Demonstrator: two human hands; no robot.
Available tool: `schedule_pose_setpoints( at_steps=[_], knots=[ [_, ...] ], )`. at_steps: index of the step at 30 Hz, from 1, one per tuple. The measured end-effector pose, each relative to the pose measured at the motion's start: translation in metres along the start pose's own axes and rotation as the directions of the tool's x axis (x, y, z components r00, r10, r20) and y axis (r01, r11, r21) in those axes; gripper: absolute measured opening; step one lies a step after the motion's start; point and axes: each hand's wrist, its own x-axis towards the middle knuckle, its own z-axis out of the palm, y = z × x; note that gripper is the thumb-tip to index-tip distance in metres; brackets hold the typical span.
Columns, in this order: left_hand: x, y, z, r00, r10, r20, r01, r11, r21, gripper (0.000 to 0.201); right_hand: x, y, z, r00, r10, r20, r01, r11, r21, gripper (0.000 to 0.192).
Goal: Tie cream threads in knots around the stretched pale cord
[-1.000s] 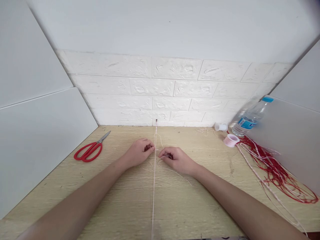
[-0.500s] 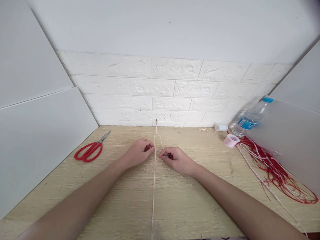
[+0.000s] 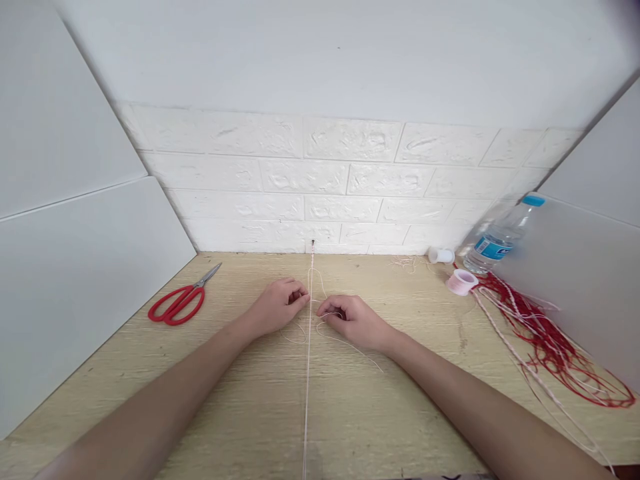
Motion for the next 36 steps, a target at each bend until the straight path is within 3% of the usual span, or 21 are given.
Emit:
schedule_pose_setpoints(
  at_steps=[17, 21, 24, 32, 36],
  knots=[
    [-0.0001, 0.0, -0.0001, 1.0, -0.018, 0.017, 0.018, 1.0, -0.005, 0.03, -0.0008, 0.0001, -0.0004, 1.0, -0.013, -0.002, 0.013, 1.0, 0.005, 0.023],
    [0.0, 0.0006, -0.0034, 0.996, -0.047, 0.074, 0.052, 0.996, -0.076, 0.036, -0.0004, 0.0002, 0.0002, 1.0, -0.01, 0.001, 0.01, 1.0, 0.005, 0.023],
    [-0.0004, -0.0004, -0.0049, 0.991, -0.055, 0.118, 0.072, 0.988, -0.136, 0.03, 0.0001, -0.0002, 0.0, 1.0, -0.014, -0.003, 0.014, 1.0, -0.002, 0.023],
    [0.0008, -0.0073, -0.003, 0.974, -0.196, 0.118, 0.221, 0.935, -0.276, 0.021, 0.0, 0.0003, -0.0003, 1.0, -0.012, 0.004, 0.012, 1.0, -0.009, 0.024],
    [0.002, -0.0087, -0.0047, 0.97, -0.207, 0.127, 0.239, 0.9, -0.365, 0.02, -0.0002, -0.0009, -0.0002, 1.0, -0.003, 0.004, 0.003, 1.0, -0.007, 0.024]
  ],
)
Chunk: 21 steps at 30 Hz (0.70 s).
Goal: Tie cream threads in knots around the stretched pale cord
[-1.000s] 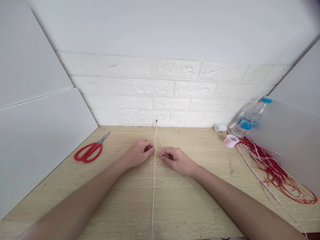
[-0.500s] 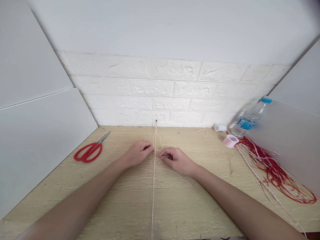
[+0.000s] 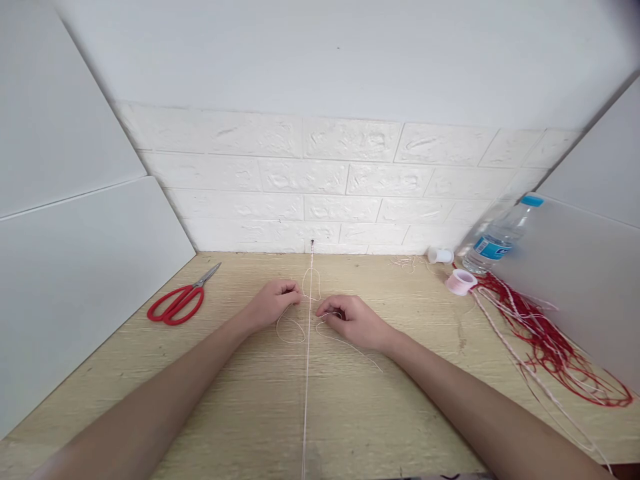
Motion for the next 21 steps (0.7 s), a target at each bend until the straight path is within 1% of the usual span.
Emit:
schedule_pose_setpoints(
  at_steps=[5, 9, 11, 14, 16, 21],
  knots=[
    [0.001, -0.004, -0.003, 1.0, 0.025, 0.019, -0.025, 0.999, -0.041, 0.018, 0.0, -0.005, -0.002, 1.0, 0.009, 0.006, -0.009, 1.0, 0.01, 0.018],
    [0.002, -0.006, -0.003, 0.998, 0.053, 0.032, -0.052, 0.998, -0.032, 0.016, 0.001, -0.009, -0.004, 1.0, 0.024, 0.007, -0.024, 1.0, 0.006, 0.032],
    [0.002, -0.006, -0.004, 0.997, 0.066, 0.035, -0.066, 0.997, -0.027, 0.017, 0.001, -0.01, -0.005, 0.999, 0.047, 0.007, -0.047, 0.998, 0.041, 0.033],
    [0.001, -0.005, -0.004, 0.997, 0.07, 0.04, -0.069, 0.997, -0.019, 0.018, -0.001, -0.009, -0.007, 0.997, 0.075, 0.018, -0.076, 0.986, 0.15, 0.024],
    [0.0, -0.005, -0.004, 0.997, 0.067, 0.042, -0.066, 0.998, -0.016, 0.018, -0.002, -0.007, -0.009, 0.997, 0.081, 0.012, -0.082, 0.977, 0.195, 0.023],
    [0.0, -0.005, -0.004, 0.997, 0.066, 0.044, -0.065, 0.997, -0.031, 0.019, -0.005, -0.006, -0.011, 0.996, 0.079, -0.045, -0.069, 0.98, 0.189, 0.027]
  ],
)
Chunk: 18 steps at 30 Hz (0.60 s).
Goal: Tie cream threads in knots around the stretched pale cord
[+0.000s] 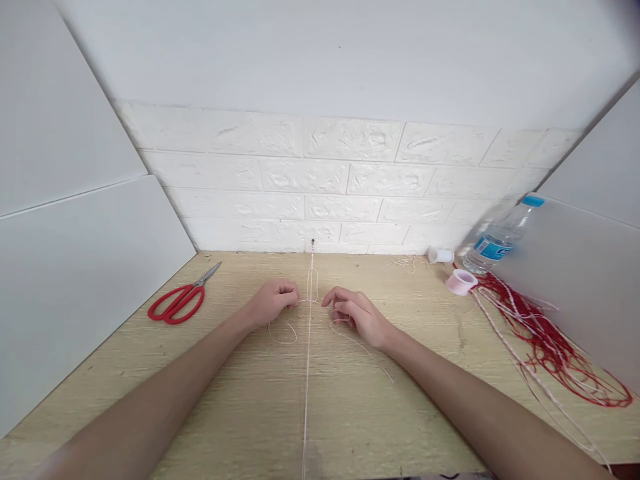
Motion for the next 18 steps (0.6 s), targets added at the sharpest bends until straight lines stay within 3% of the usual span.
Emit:
schedule_pose_setpoints(
  at_steps=[6, 10, 18],
  knots=[
    [0.0, 0.007, -0.001, 0.999, 0.026, -0.031, -0.028, 0.997, -0.075, 0.019, 0.004, 0.004, 0.006, 0.99, 0.048, -0.131, -0.081, 0.961, -0.263, 0.025],
    [0.0, 0.011, -0.003, 0.999, 0.026, -0.041, -0.031, 0.991, -0.133, 0.018, 0.006, 0.009, 0.007, 0.997, 0.009, -0.074, -0.038, 0.917, -0.397, 0.016],
    [-0.002, 0.015, -0.003, 0.992, -0.065, -0.11, 0.019, 0.928, -0.372, 0.016, 0.005, 0.007, 0.008, 0.998, 0.0, -0.055, -0.025, 0.892, -0.451, 0.014]
  ],
)
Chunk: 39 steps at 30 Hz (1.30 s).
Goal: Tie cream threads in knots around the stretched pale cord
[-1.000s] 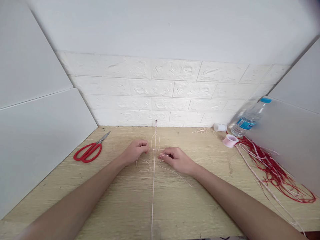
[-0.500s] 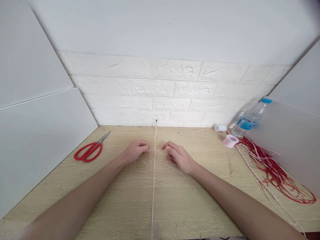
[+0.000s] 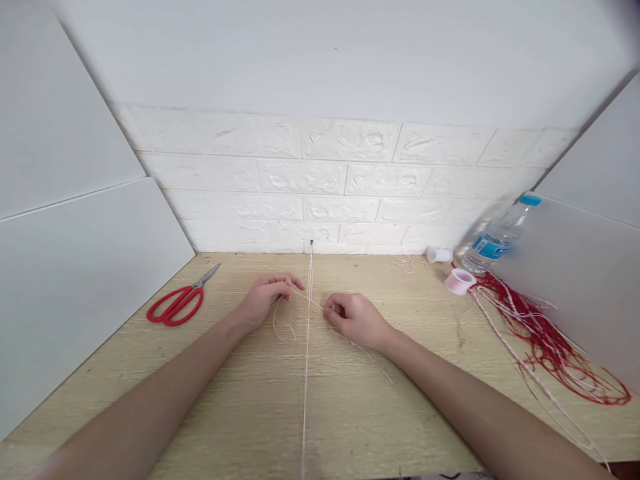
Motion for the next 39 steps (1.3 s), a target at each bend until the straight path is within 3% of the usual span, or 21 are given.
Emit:
schedule_pose_setpoints(
  at_steps=[4, 10, 25, 39],
  knots=[
    [0.0, 0.0, 0.001, 0.997, -0.029, 0.068, 0.038, 0.989, -0.143, 0.015, -0.0003, 0.0002, -0.0004, 1.0, 0.007, 0.008, -0.007, 1.0, -0.016, 0.011],
    [0.0, 0.0008, 0.0016, 0.993, -0.071, 0.096, 0.089, 0.977, -0.196, 0.012, -0.0002, 0.0008, 0.0001, 1.0, -0.003, 0.004, 0.003, 1.0, -0.031, 0.009],
    [0.0035, -0.0058, 0.0055, 0.997, -0.073, 0.003, 0.073, 0.996, -0.046, 0.019, 0.0005, 0.0005, -0.0015, 1.0, 0.022, -0.014, -0.023, 0.997, -0.069, 0.01],
    [0.0051, -0.007, 0.0041, 0.994, -0.075, -0.082, 0.072, 0.997, -0.037, 0.018, 0.0026, 0.0049, -0.003, 0.997, 0.056, -0.057, -0.062, 0.991, -0.122, 0.009]
  ],
)
